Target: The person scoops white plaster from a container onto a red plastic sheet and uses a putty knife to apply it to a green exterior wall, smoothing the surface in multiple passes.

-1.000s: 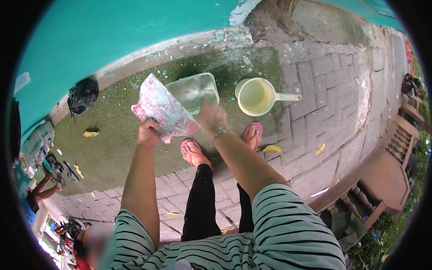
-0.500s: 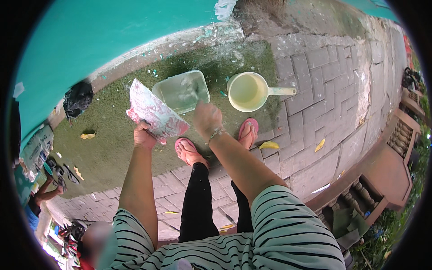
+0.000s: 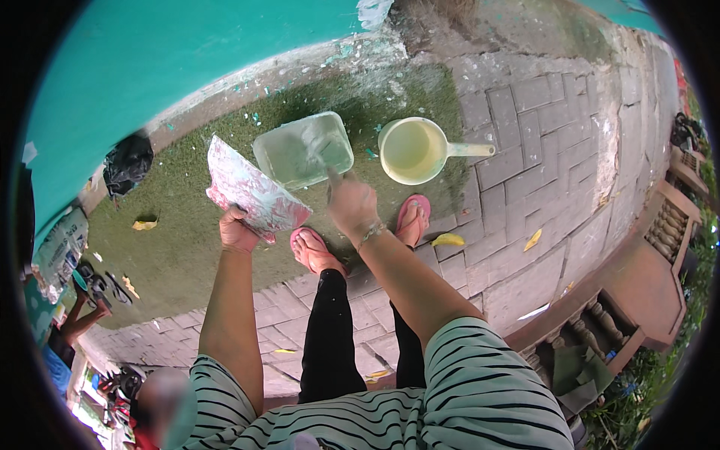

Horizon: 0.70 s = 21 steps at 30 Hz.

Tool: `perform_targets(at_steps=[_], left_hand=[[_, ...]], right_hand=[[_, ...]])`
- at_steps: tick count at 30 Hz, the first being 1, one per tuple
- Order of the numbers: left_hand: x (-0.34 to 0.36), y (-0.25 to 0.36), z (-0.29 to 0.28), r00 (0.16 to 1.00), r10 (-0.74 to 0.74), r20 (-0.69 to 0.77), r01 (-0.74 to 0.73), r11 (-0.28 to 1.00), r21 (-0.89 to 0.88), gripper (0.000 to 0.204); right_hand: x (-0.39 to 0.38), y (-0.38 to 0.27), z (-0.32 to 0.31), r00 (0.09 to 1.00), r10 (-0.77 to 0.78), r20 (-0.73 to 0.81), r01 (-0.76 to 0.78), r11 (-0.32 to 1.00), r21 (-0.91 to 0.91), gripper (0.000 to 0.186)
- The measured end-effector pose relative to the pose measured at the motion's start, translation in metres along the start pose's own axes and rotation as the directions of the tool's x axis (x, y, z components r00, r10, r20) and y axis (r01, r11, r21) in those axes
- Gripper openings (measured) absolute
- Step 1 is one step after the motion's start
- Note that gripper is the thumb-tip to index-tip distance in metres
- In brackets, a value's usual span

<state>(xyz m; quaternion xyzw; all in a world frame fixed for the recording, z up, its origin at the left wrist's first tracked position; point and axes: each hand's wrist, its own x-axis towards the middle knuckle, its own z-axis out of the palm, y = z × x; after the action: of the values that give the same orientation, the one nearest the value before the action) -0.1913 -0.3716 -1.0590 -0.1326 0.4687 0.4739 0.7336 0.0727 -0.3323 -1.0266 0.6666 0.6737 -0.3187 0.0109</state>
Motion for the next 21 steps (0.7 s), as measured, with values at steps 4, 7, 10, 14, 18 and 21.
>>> perform_targets(at_steps=[4,7,10,14,18,21], left_hand=[[0.0,-0.001,-0.001,0.999,-0.008,-0.049,0.007,1.0,-0.023,0.064],[0.001,0.0,0.002,0.999,-0.014,-0.032,0.013,1.0,-0.022,0.063],[-0.003,0.0,0.004,0.999,-0.013,-0.042,0.013,1.0,-0.011,0.063],[-0.004,-0.002,0.003,0.999,-0.037,-0.031,0.036,0.999,-0.033,0.063],[0.0,-0.006,0.005,1.0,-0.019,-0.007,0.018,0.999,-0.045,0.063],[0.0,-0.003,0.003,0.999,-0.042,-0.021,0.042,0.999,-0.031,0.063]], right_hand=[[0.027,-0.003,-0.005,0.999,0.025,0.031,-0.022,0.996,-0.085,0.037],[0.005,-0.012,0.016,0.994,-0.039,0.1,0.055,0.985,-0.161,0.036],[-0.013,-0.012,0.001,0.991,-0.088,0.103,0.108,0.972,-0.208,0.034],[-0.008,0.01,-0.022,0.958,-0.283,0.041,0.283,0.917,-0.282,0.033],[0.052,0.034,-0.034,0.932,-0.362,-0.005,0.326,0.846,-0.422,0.025],[0.064,0.024,-0.064,0.911,-0.409,-0.06,0.351,0.841,-0.411,0.018]])
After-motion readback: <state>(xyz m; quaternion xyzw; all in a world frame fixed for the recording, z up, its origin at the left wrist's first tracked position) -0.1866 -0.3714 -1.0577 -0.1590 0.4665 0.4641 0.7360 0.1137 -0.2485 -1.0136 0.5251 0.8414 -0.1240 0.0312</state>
